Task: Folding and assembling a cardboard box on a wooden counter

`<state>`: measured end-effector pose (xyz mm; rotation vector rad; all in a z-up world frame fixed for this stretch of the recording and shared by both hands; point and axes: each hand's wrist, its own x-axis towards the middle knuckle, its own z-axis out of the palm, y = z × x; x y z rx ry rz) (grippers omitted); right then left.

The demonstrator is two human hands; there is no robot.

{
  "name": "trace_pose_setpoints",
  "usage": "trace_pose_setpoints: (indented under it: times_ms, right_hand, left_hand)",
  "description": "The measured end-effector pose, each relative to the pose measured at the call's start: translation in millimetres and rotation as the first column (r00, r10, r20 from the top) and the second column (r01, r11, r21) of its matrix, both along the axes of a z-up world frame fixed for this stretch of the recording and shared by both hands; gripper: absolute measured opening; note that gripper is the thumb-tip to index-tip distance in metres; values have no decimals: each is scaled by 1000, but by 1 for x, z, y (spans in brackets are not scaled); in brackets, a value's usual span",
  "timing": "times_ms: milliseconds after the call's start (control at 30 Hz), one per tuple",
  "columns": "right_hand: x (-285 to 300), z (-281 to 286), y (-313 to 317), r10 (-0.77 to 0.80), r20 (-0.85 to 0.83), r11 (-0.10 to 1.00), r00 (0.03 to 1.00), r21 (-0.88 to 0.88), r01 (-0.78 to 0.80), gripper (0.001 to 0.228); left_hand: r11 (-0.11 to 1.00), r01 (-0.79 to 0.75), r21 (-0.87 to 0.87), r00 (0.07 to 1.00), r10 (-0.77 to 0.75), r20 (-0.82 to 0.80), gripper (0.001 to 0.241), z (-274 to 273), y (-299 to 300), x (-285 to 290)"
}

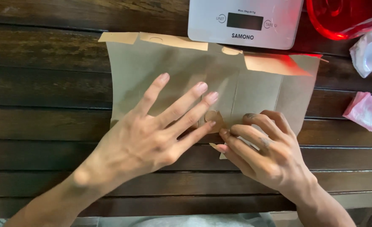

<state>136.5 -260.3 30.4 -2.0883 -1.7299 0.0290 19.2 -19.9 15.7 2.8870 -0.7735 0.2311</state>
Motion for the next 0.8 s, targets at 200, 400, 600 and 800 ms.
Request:
trace_pose_setpoints:
  times_ms: [200,400,600,800]
  right_hand:
    - [4,-4,-2,24,-68,1000,997,17,-22,21]
    - [2,-5,-2,26,-21,999,999,-30,-27,32]
    - [-8,-8,-2,61,101,987,993,-157,-45,47]
    - [-14,-6,1,72,239,984,968,-176,-29,68]
  left_hand:
    - [958,39,-284,993,-68,-92,39,-17,11,10]
    - [949,44,-312,988,-88,-130,43,-16,13,12]
    - [952,22,-306,991,-61,-118,46,-13,10,11]
    - [954,27,-299,989,-68,-128,49,-12,8,12]
